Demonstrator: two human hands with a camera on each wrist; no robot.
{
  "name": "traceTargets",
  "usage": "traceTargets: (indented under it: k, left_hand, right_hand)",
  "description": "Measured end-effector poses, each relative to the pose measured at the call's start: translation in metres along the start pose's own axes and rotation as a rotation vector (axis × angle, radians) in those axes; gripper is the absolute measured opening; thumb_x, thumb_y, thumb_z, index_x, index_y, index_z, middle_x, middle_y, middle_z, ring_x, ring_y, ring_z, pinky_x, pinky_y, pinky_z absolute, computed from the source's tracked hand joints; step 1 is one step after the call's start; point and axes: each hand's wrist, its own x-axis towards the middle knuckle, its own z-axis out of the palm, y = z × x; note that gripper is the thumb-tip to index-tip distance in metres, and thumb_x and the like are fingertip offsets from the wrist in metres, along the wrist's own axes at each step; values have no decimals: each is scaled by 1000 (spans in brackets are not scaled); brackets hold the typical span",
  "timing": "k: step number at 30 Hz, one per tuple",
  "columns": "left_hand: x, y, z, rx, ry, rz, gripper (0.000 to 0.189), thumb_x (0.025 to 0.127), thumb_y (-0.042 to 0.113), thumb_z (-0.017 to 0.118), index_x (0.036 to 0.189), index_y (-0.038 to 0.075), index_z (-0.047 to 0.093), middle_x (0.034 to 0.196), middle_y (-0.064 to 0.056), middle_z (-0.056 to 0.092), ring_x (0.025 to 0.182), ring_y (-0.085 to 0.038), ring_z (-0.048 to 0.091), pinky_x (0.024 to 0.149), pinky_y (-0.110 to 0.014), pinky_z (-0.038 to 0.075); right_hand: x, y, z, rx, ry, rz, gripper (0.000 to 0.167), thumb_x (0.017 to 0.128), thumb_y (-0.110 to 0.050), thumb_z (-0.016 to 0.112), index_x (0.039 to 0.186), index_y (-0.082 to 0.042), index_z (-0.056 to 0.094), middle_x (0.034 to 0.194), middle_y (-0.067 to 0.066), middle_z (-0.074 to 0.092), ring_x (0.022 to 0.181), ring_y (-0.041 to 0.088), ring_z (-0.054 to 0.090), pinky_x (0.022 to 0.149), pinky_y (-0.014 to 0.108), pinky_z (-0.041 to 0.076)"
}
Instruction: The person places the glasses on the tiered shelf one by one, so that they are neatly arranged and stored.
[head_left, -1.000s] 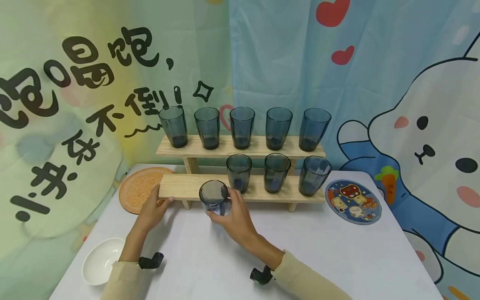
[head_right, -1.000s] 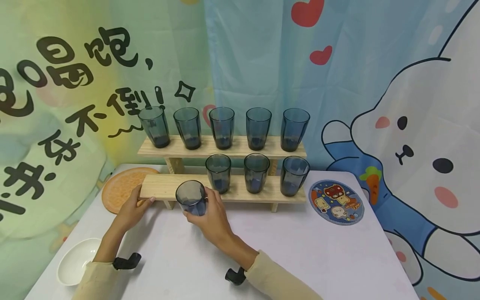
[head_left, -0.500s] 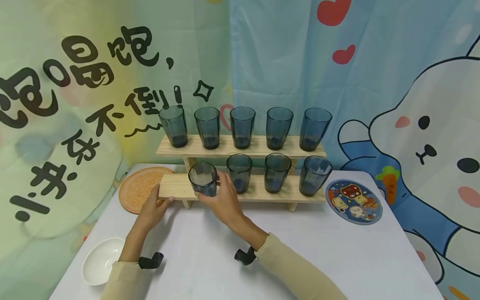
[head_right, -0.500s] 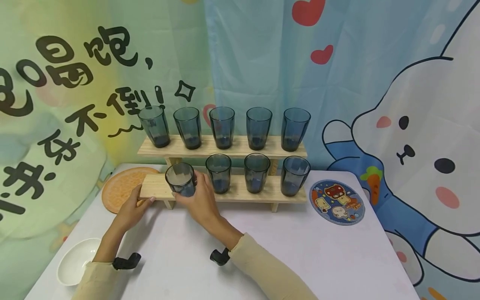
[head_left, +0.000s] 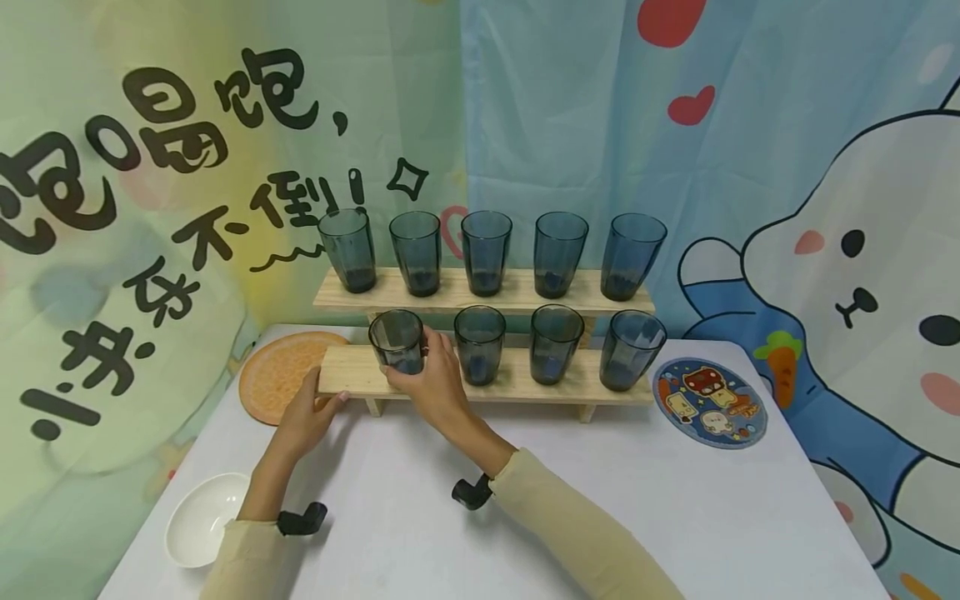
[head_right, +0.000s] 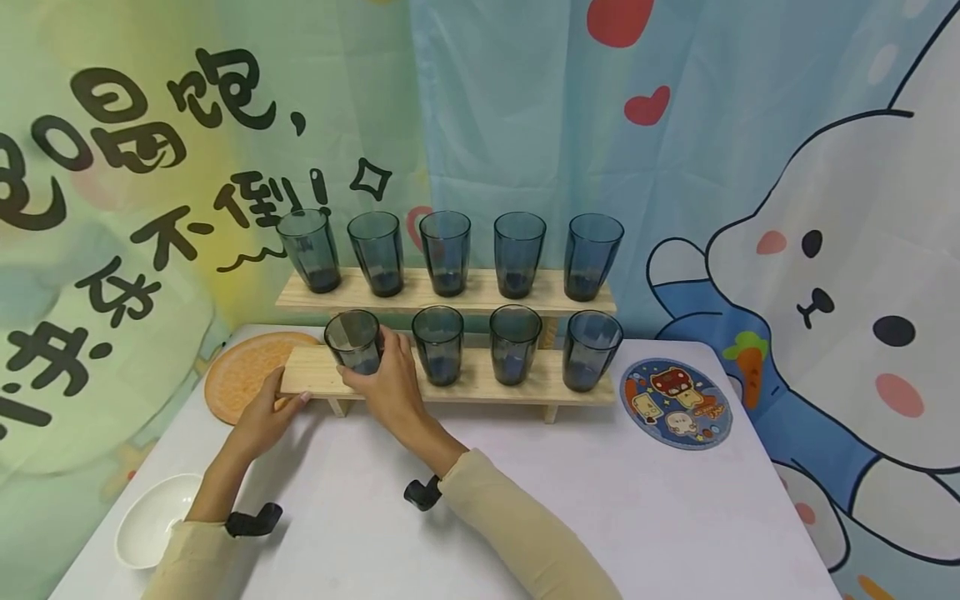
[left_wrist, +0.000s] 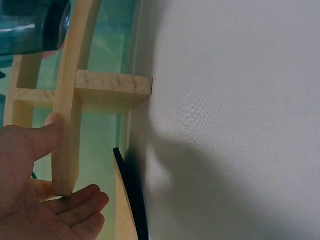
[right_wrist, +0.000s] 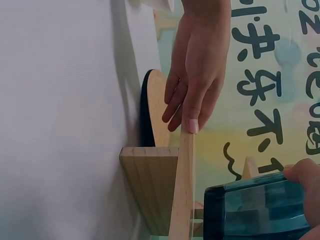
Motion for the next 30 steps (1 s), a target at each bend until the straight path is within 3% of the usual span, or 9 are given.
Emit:
traceTargets:
  k: [9,19,30]
  left_hand:
    - [1,1,1,4,-10,-20,79,112,34,53,166,-3,9,169,-35,21,157,-52,21,126,-64,23]
    - [1,1,1,-10,4,11,76,112,30,54,165,-4,12,167,-36,24,156,-51,23,126,-63,24]
    - [0,2,-1,2,-4,-20,78,112,32,54,166,-4,10,168,-35,22,157,-51,22,126,-63,23]
  right_hand:
    - [10,5,8,-3,-3,13,80,88,-36,86,151,-4,49,137,15,56,119,29,61,98,45,56]
    - [15,9,11,-1,-13,23,79,89,-37,85,151,-4,49,139,16,55,120,30,61,98,46,56]
    - [17,11,13,-7,-14,36,79,89,-37,85,152,-6,49,140,15,55,121,30,61,99,47,55]
